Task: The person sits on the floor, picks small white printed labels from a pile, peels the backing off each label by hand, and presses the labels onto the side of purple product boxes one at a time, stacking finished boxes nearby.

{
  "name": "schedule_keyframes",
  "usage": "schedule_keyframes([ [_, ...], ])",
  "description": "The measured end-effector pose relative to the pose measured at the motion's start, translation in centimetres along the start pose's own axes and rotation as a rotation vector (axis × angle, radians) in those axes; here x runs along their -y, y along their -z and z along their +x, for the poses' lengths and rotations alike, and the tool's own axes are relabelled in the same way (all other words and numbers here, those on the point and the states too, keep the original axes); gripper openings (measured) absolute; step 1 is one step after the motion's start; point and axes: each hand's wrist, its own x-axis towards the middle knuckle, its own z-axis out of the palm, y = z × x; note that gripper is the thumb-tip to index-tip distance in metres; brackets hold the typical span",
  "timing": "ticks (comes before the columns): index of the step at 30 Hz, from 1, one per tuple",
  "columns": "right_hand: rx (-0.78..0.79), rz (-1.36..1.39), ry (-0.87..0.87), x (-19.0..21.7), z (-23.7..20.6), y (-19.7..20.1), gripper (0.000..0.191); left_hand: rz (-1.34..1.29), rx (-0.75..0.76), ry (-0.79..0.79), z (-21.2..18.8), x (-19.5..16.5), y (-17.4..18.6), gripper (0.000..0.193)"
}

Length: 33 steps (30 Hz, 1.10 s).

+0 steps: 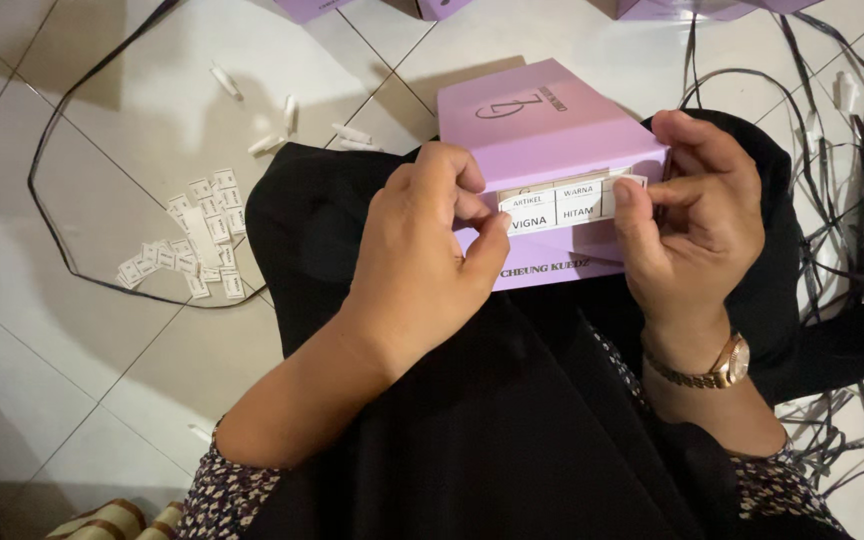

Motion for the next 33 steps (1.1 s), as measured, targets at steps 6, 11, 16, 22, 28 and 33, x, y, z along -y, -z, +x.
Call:
schedule_keyframes([
  [6, 0.011, -0.036, -0.006, -0.3, -0.1, 0.3, 0.020, 0.042, -0.039, -0.003, 0.0, -0.2, -0.6, 0.032],
  [11, 0.036, -0.087, 0.047, -0.5, -0.3, 0.4, 0.022, 0.101, -0.059, -0.018, 0.0, -0.3, -1.0, 0.032],
  [16, 0.003, -0.073, 0.023, -0.9, -0.5, 0.2, 0.018, 0.133, -0.079, -0.044, 0.0, -0.3, -1.2, 0.032],
  [22, 0.001, -0.102, 0.078, -1.5, -0.8, 0.0, 0.022, 0.156, -0.074, -0.020, 0.1, -0.5, -1.4, 0.032],
  [28, -0.004, -0.126, 0.102, -2.1, -1.0, 0.0, 0.024, 0.199, -0.070, -0.010, 0.1, -0.6, -1.5, 0.033],
  [33, -0.004, -0.175, 0.114, -2.2, -1.1, -0.1, 0.022, 0.205, -0.074, -0.009, 0.2, -0.6, -1.7, 0.033],
])
